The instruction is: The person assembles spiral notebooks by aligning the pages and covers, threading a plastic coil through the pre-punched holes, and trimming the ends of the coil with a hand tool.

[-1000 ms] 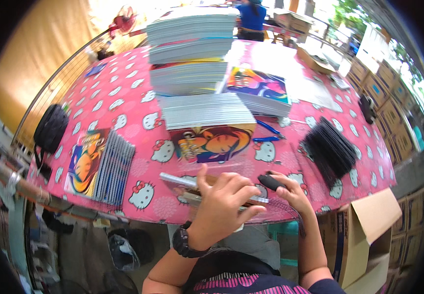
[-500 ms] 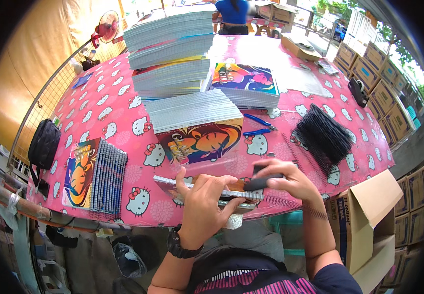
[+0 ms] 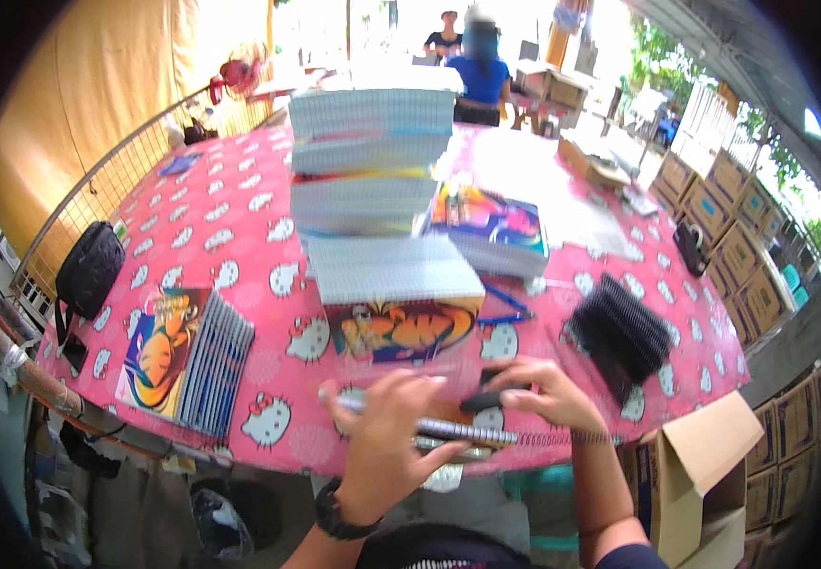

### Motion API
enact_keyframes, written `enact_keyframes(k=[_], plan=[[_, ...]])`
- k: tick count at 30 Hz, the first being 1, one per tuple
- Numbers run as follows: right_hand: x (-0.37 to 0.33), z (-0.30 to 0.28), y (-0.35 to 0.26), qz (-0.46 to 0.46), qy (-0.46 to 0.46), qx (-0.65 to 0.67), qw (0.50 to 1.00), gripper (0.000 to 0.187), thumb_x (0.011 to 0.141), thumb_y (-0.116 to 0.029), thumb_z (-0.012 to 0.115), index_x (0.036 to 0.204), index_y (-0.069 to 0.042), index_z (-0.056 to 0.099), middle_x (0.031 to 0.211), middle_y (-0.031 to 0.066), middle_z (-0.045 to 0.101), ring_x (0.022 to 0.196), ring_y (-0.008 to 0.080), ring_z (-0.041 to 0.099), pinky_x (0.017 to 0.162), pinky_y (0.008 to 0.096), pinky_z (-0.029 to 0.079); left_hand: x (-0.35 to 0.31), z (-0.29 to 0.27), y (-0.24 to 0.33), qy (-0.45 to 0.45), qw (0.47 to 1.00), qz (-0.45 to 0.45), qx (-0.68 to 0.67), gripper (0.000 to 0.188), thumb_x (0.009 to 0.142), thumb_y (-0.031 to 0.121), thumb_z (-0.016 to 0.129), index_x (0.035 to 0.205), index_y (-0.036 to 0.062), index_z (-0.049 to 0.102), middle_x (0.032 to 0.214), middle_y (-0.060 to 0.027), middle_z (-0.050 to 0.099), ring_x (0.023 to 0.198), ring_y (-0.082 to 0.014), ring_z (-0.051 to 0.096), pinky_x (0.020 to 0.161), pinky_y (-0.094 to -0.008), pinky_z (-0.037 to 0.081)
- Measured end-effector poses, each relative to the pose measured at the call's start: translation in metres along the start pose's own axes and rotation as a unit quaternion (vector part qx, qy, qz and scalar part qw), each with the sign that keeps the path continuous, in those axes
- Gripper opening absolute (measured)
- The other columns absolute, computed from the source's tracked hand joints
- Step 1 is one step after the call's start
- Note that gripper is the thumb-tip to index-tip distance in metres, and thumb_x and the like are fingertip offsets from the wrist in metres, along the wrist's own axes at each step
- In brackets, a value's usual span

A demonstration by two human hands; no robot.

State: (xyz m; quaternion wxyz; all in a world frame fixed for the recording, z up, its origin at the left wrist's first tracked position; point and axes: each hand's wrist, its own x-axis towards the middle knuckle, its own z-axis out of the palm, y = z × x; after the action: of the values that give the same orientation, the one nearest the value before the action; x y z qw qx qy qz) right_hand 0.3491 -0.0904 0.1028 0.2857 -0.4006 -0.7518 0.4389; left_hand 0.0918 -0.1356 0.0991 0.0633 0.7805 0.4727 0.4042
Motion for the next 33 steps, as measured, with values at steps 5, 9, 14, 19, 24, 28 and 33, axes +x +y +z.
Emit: enact_keyframes(k=[5, 9, 14, 19, 24, 28, 33], plan=[[0.001, 0.011, -0.014, -0.069, -0.057, 0.026, 0.996, 0.044, 0.087, -0.042, 0.063, 0.108, -0.004, 0.070, 0.127, 0.0216, 0.058, 0.109, 0.0305, 0.061, 0.094, 0.0398, 0.046, -0.023, 0.006, -0.044, 0.237, 0.894, -0.152, -0.348, 0.086, 0.065, 0.019, 0.089, 0.135, 0.0032, 0.043, 0.136, -0.0148, 0.046, 0.132, -0.0248, 0.039, 0.111, -0.0471, 0.025], [-0.005, 0.018, -0.015, -0.111, 0.024, 0.264, 0.958, 0.037, 0.087, -0.033, 0.066, 0.105, -0.001, 0.070, 0.118, 0.0209, 0.062, 0.102, 0.0269, 0.063, 0.085, 0.0367, 0.050, -0.042, 0.024, -0.055, 0.146, 0.841, -0.207, -0.478, 0.077, 0.070, -0.003, 0.081, 0.136, 0.0015, 0.041, 0.124, -0.0114, 0.052, 0.112, -0.0176, 0.051, 0.097, -0.0321, 0.043], [0.011, 0.009, -0.005, 0.036, 0.060, -0.062, 0.996, 0.068, 0.077, -0.060, 0.063, 0.098, 0.004, 0.071, 0.123, 0.0250, 0.060, 0.108, 0.0318, 0.061, 0.094, 0.0399, 0.046, -0.030, 0.035, -0.042, 0.221, 0.804, -0.198, -0.516, 0.068, 0.077, -0.006, 0.073, 0.137, -0.0003, 0.041, 0.118, -0.0096, 0.056, 0.103, -0.0159, 0.056, 0.093, -0.0303, 0.045], [0.013, 0.019, -0.015, -0.013, -0.055, 0.069, 0.996, 0.062, 0.079, -0.055, 0.064, 0.100, 0.004, 0.070, 0.125, 0.0249, 0.058, 0.108, 0.0310, 0.060, 0.094, 0.0399, 0.046, -0.041, 0.037, -0.048, 0.203, 0.807, -0.210, -0.513, 0.059, 0.086, 0.001, 0.068, 0.139, -0.0033, 0.042, 0.113, -0.0058, 0.057, 0.100, -0.0112, 0.054, 0.091, -0.0246, 0.044], [0.019, 0.026, -0.021, -0.184, -0.067, 0.337, 0.921, 0.046, 0.085, -0.041, 0.065, 0.102, 0.001, 0.070, 0.115, 0.0221, 0.062, 0.100, 0.0308, 0.062, 0.088, 0.0386, 0.048, -0.042, 0.039, -0.050, 0.218, 0.805, -0.228, -0.501, 0.053, 0.087, 0.000, 0.068, 0.135, -0.0054, 0.047, 0.109, -0.0028, 0.053, 0.101, -0.0107, 0.053, 0.090, -0.0259, 0.042], [0.029, 0.019, -0.007, 0.026, 0.005, -0.088, 0.996, 0.057, 0.084, -0.049, 0.061, 0.102, 0.004, 0.069, 0.127, 0.0223, 0.058, 0.115, 0.0300, 0.057, 0.098, 0.0400, 0.043, -0.042, 0.038, -0.048, 0.213, 0.801, -0.228, -0.510, 0.052, 0.087, 0.001, 0.068, 0.134, -0.0055, 0.048, 0.109, -0.0026, 0.053, 0.101, -0.0107, 0.052, 0.090, -0.0256, 0.041], [0.042, 0.024, -0.022, -0.014, -0.068, 0.015, 0.997, 0.050, 0.088, -0.041, 0.061, 0.103, 0.006, 0.068, 0.122, 0.0192, 0.062, 0.109, 0.0266, 0.059, 0.094, 0.0375, 0.044, -0.040, 0.038, -0.049, 0.213, 0.804, -0.226, -0.507, 0.051, 0.088, 0.000, 0.067, 0.135, -0.0051, 0.048, 0.106, -0.0020, 0.052, 0.099, -0.0105, 0.051, 0.090, -0.0251, 0.040]])
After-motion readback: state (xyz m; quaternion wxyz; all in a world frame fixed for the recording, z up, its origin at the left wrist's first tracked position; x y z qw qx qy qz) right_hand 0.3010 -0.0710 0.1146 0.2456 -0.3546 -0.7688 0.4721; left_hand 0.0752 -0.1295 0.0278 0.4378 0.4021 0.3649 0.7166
